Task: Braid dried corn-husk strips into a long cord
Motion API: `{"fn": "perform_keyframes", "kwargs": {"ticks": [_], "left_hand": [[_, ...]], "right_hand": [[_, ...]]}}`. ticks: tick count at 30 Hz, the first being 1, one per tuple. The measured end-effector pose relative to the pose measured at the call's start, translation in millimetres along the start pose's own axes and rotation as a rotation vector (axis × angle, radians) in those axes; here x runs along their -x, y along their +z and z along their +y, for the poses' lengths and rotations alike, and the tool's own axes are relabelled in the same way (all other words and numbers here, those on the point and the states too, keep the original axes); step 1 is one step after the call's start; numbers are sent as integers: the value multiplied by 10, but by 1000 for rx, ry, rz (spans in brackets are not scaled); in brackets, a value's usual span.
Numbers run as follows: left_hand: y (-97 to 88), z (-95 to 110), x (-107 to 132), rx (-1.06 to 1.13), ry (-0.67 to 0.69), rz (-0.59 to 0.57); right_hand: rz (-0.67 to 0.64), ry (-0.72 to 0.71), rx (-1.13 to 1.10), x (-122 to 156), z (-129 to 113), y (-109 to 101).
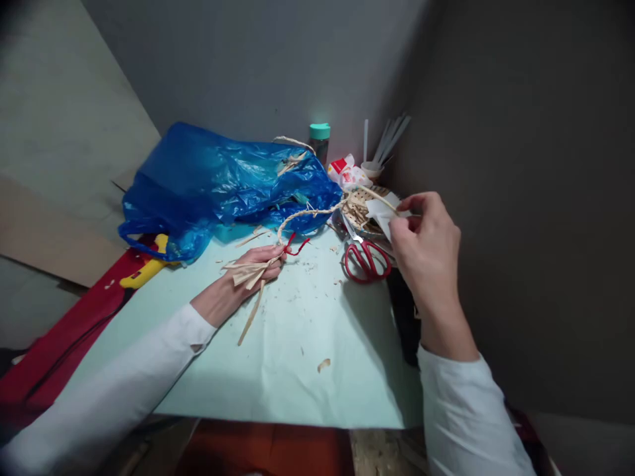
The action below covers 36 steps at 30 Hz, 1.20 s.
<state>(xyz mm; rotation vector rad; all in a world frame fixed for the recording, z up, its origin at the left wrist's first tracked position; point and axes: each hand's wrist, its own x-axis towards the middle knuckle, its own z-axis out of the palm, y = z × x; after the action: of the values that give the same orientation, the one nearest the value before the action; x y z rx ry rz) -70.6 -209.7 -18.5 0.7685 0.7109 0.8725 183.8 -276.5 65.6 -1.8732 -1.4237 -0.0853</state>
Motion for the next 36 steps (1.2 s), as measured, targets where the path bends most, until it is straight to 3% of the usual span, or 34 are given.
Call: {"fn": "perform_keyframes", "kwargs": {"ticks": [1,4,7,10,14,16,19,23,28,32,36], "left_hand": [[16,5,-3,-8,-18,0],[48,15,14,-21,-44,1],[60,14,29,-8,-46,-34],[59,2,20,19,-45,-65],[70,-19,6,-7,-6,-84],[89,-23,11,-28,13,-82],[124,-21,25,-39,27,-47],[157,-11,42,-53,18,5],[205,7,67,-76,8,-36],[242,6,87,-115,8,-49],[225,-11,81,-123,-14,25]], "right_hand": [[13,34,154,-24,-10,41],[-121,67,495,-15,-140,148],[-143,-43,547,52,-292,219],[-159,-147,280,118,-341,331],[-629,-147,-301,254,-323,604],[-763,-100,-449,347,-337,745],[-815,55,-627,453,-378,879],[-904,221,-836,476,-408,907],[-878,325,-872,469,-378,902],[-875,314,-862,498,-348,916],[-797,200,-756,509,-347,925]]}}
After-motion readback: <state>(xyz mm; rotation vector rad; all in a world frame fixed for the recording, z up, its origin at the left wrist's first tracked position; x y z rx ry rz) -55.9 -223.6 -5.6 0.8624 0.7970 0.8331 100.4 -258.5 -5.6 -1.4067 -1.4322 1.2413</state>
